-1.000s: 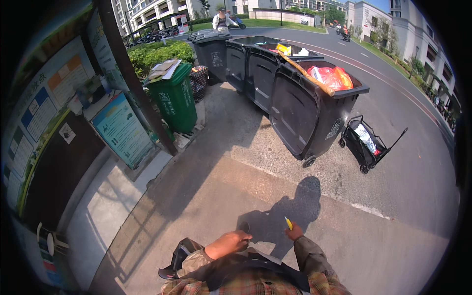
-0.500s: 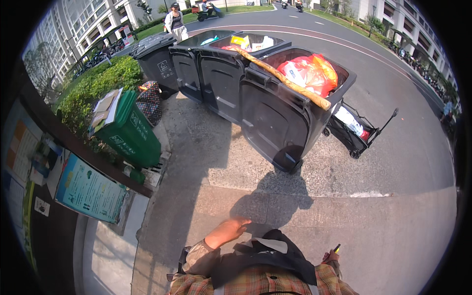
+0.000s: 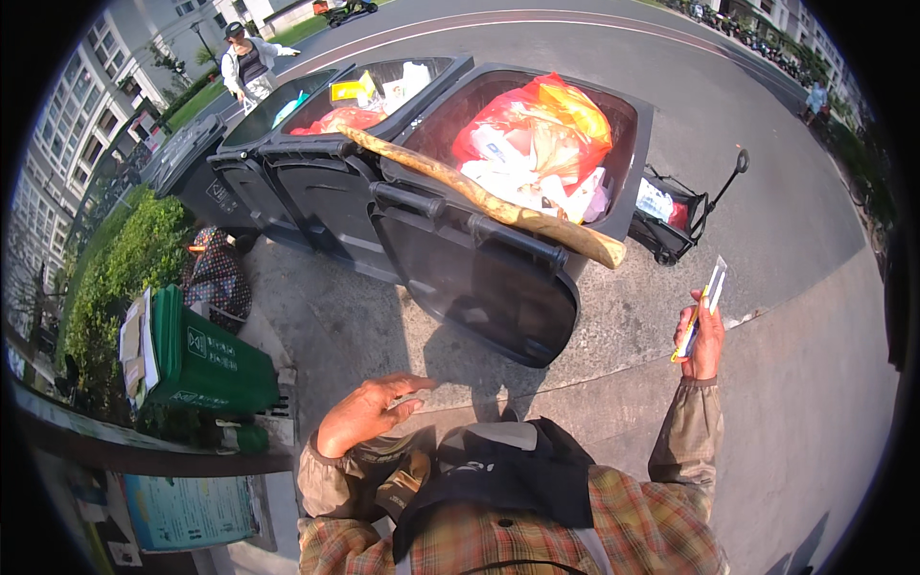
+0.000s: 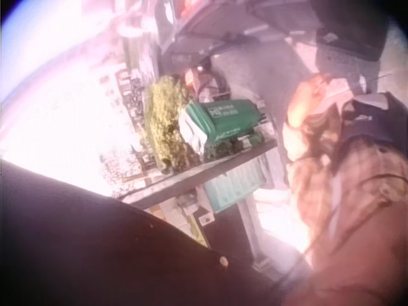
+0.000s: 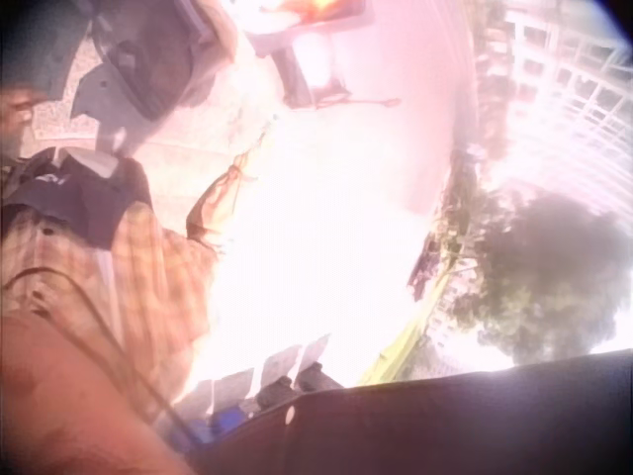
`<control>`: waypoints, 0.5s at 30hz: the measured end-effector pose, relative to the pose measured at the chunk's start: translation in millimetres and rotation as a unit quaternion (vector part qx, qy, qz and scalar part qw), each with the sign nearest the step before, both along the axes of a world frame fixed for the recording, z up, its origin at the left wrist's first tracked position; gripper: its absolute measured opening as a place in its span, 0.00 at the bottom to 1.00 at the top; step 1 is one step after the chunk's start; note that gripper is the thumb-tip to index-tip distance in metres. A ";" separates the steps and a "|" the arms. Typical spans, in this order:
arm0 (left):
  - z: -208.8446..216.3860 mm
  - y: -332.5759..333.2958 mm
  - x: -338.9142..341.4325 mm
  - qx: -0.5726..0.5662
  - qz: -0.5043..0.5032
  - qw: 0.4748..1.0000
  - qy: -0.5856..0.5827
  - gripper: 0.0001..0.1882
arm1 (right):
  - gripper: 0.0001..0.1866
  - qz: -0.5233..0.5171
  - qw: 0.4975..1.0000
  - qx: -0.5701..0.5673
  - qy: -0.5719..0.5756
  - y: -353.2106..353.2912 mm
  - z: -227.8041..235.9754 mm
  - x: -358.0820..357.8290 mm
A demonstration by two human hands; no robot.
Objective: The person sorts through trash bags in a dumpster using a utility knife to cut open bags and extract plastic containers. They place the retrieved containers into a blue recycling bin.
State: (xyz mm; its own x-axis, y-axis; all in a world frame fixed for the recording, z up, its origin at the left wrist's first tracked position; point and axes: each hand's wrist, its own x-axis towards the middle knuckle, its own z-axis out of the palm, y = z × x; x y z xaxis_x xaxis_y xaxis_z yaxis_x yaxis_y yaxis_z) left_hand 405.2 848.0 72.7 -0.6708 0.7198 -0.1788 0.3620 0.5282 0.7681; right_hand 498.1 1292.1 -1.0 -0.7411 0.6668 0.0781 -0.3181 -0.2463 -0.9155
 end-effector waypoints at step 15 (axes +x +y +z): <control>69.0 104.5 -353.6 -0.001 -0.088 0.966 0.242 0.18 | 0.16 0.046 0.991 0.077 -0.095 -51.6 97.3 -160.8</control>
State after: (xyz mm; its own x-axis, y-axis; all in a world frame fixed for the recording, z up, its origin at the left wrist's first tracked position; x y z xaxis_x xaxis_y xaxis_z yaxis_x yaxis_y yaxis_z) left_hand 51.6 952.5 141.7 -0.5425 0.8308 0.1245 0.7636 0.4260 0.4852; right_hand 337.4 1240.4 96.3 -0.8097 0.5862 0.0267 -0.1181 -0.1182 -0.9859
